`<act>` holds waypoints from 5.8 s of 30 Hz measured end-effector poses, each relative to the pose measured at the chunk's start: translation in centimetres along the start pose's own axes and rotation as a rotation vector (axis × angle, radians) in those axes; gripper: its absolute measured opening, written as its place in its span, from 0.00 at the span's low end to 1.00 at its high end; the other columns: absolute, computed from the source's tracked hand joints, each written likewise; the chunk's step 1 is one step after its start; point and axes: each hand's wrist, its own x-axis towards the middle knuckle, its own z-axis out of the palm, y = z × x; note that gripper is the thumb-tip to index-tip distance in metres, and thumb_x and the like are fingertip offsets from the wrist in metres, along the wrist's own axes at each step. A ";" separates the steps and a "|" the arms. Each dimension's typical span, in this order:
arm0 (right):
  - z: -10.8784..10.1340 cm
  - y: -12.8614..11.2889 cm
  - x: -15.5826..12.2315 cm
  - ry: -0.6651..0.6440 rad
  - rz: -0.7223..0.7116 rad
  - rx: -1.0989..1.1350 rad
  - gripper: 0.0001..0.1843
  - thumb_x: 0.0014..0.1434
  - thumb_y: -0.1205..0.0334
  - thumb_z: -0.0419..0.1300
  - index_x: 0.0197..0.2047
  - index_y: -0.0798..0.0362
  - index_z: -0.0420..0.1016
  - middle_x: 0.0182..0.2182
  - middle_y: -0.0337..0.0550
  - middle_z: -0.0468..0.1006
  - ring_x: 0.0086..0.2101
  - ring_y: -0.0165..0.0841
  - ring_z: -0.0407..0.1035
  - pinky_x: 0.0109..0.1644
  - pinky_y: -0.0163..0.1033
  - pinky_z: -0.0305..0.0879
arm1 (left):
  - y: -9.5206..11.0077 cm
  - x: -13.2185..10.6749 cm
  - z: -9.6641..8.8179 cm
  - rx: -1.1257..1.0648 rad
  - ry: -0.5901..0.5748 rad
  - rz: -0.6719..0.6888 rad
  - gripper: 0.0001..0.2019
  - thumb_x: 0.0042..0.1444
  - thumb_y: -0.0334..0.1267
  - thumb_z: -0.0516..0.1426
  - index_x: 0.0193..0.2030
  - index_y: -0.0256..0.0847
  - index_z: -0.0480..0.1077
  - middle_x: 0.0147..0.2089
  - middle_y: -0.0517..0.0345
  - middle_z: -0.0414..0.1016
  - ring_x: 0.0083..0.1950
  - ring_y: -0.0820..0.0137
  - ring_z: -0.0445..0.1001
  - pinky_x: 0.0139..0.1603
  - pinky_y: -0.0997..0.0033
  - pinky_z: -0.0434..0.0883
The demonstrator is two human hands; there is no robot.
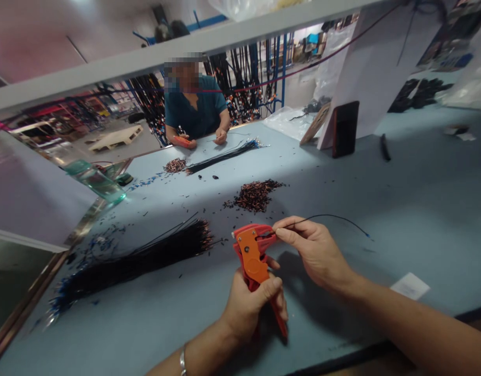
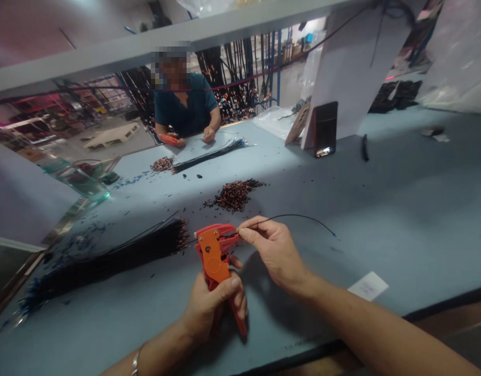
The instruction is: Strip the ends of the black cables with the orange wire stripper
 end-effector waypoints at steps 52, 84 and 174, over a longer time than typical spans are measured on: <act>-0.7 -1.8 -1.1 -0.195 -1.017 -0.737 0.08 0.59 0.72 0.59 0.38 0.50 0.76 0.35 0.42 0.82 0.33 0.32 0.74 0.43 0.43 0.65 | 0.3 -0.1 -0.7 0.099 -0.032 0.054 0.14 0.53 0.46 0.64 0.32 0.34 0.73 0.27 0.53 0.76 0.28 0.67 0.74 0.33 0.66 0.74; -0.1 -0.9 -1.9 -0.239 -1.116 -0.920 0.09 0.60 0.74 0.54 0.37 0.51 0.73 0.32 0.41 0.82 0.32 0.30 0.75 0.46 0.44 0.60 | 0.6 -0.2 0.1 0.093 0.093 0.142 0.15 0.47 0.44 0.68 0.37 0.36 0.74 0.33 0.58 0.74 0.35 0.71 0.71 0.40 0.71 0.72; -0.8 -0.6 0.4 -0.155 -0.047 -0.004 0.05 0.50 0.59 0.68 0.30 0.52 0.80 0.27 0.38 0.78 0.28 0.29 0.70 0.35 0.36 0.68 | 0.0 -0.2 -0.2 0.015 -0.105 0.044 0.23 0.53 0.44 0.64 0.50 0.37 0.62 0.26 0.61 0.72 0.26 0.67 0.75 0.32 0.63 0.75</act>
